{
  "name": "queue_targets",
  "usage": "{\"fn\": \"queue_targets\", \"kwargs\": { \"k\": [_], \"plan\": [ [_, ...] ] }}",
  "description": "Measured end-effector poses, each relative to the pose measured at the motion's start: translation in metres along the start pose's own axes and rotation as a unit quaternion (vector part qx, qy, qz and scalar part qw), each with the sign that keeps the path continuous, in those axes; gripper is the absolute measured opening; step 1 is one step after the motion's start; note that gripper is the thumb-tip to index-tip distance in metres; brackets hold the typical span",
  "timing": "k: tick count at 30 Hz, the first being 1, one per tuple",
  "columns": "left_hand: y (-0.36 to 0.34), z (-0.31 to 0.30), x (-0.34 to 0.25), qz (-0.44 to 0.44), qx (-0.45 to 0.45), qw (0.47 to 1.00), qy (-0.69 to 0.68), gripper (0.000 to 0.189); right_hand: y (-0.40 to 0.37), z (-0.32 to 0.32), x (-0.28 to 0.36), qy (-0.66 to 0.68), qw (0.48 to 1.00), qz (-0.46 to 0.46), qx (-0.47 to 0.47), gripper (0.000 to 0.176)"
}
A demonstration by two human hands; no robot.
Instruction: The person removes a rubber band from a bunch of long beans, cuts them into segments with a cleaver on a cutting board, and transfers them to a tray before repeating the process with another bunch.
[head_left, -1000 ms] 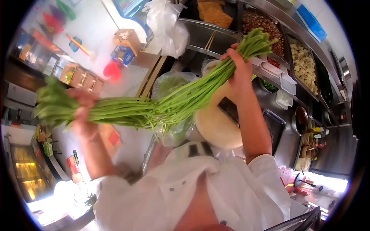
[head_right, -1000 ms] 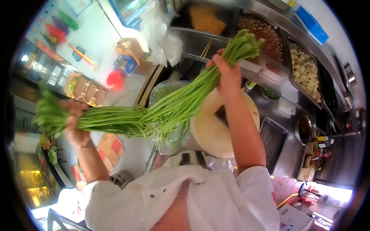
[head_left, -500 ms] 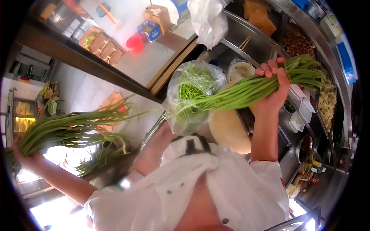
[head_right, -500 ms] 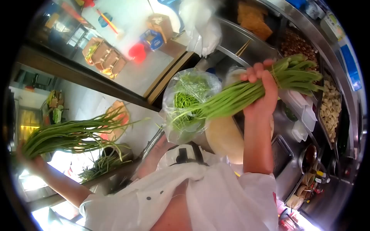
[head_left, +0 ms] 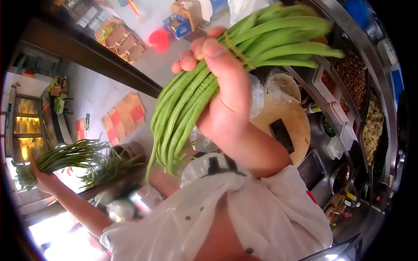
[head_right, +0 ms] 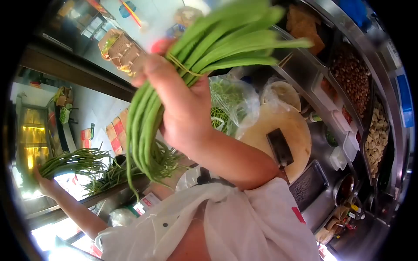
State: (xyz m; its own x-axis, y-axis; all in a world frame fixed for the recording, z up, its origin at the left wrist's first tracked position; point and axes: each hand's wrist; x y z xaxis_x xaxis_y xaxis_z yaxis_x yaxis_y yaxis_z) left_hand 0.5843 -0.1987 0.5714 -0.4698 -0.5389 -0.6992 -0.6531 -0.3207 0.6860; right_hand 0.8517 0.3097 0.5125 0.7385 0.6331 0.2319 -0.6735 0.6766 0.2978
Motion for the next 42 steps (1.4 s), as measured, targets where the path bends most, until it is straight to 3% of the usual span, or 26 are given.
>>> {"fn": "queue_targets", "kwargs": {
  "k": [2, 7, 14, 18, 20, 22, 23, 24, 25, 26, 28, 29, 30, 32, 34, 36, 38, 40, 42],
  "plan": [
    [-0.008, 0.008, -0.007, -0.174, -0.049, 0.981, -0.071, 0.024, -0.005, -0.030, -0.018, -0.002, 0.993, 0.029, -0.113, 0.027],
    [-0.016, 0.019, 0.035, -0.179, -0.027, 0.976, -0.118, 0.026, -0.010, -0.172, -0.035, -0.066, 0.948, 0.009, -0.311, 0.023],
    [-0.025, 0.027, 0.033, -0.244, 0.021, 0.956, -0.163, 0.024, -0.018, -0.400, 0.050, -0.171, 0.885, -0.046, -0.430, 0.023],
    [-0.041, 0.028, -0.001, -0.222, 0.054, 0.955, -0.189, 0.024, -0.040, -0.465, 0.077, -0.217, 0.854, 0.013, -0.473, 0.026],
    [-0.049, 0.023, -0.015, -0.163, 0.159, 0.940, -0.254, 0.024, -0.045, -0.483, 0.083, -0.214, 0.833, 0.038, -0.509, 0.031],
    [-0.067, 0.028, -0.045, -0.141, 0.165, 0.943, -0.253, 0.027, -0.048, -0.488, 0.088, -0.417, 0.753, 0.106, -0.498, 0.047],
    [-0.070, 0.025, -0.048, -0.073, 0.231, 0.926, -0.291, 0.030, -0.046, -0.475, 0.093, -0.415, 0.753, 0.102, -0.500, 0.047],
    [-0.074, 0.027, -0.053, -0.004, 0.294, 0.898, -0.326, 0.034, -0.039, -0.450, 0.099, -0.481, 0.710, 0.131, -0.497, 0.051],
    [-0.083, 0.031, -0.064, 0.005, 0.324, 0.887, -0.330, 0.041, -0.036, -0.433, 0.105, -0.544, 0.660, 0.160, -0.493, 0.056],
    [-0.092, 0.037, -0.074, 0.007, 0.327, 0.884, -0.334, 0.041, -0.036, -0.433, 0.116, -0.542, 0.660, 0.156, -0.496, 0.056],
    [-0.112, 0.053, -0.097, 0.061, 0.417, 0.821, -0.386, 0.039, -0.037, -0.434, 0.144, -0.651, 0.618, 0.242, -0.369, 0.057],
    [-0.130, 0.065, -0.116, 0.074, 0.417, 0.821, -0.383, 0.040, -0.039, -0.405, 0.151, -0.732, 0.546, 0.262, -0.312, 0.050],
    [-0.140, 0.075, -0.126, 0.076, 0.420, 0.817, -0.387, 0.040, -0.051, -0.405, 0.155, -0.732, 0.545, 0.258, -0.317, 0.050],
    [-0.157, 0.091, -0.141, 0.048, 0.496, 0.743, -0.446, 0.043, -0.078, -0.407, 0.159, -0.706, 0.662, 0.189, -0.164, 0.053],
    [-0.181, 0.112, -0.166, 0.052, 0.480, 0.752, -0.449, 0.048, -0.103, -0.340, 0.134, -0.570, 0.784, 0.159, -0.188, 0.058],
    [-0.200, 0.133, -0.189, -0.010, 0.535, 0.662, -0.525, 0.050, -0.113, -0.262, 0.120, -0.518, 0.830, 0.192, -0.073, 0.085],
    [-0.230, 0.158, -0.215, -0.052, 0.593, 0.585, -0.551, 0.054, -0.116, -0.176, 0.104, -0.529, 0.831, 0.147, 0.087, 0.104],
    [-0.265, 0.168, -0.251, -0.179, 0.663, 0.563, -0.460, 0.053, -0.118, -0.107, 0.091, -0.556, 0.809, 0.120, 0.145, 0.118],
    [-0.306, 0.189, -0.282, -0.140, 0.718, 0.556, -0.395, 0.046, -0.118, -0.066, 0.083, -0.583, 0.797, 0.088, 0.131, 0.121]
  ]
}}
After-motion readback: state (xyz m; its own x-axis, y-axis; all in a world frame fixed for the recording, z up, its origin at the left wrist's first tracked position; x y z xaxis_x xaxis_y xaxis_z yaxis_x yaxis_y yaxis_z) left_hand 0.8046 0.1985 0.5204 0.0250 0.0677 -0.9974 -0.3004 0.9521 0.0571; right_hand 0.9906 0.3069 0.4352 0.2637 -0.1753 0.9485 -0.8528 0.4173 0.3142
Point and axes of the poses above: each hand's wrist, its own y-axis towards the middle knuckle, its own z-axis out of the palm, x = y × z, and after that the axes turned 10 degrees about y, right-handed
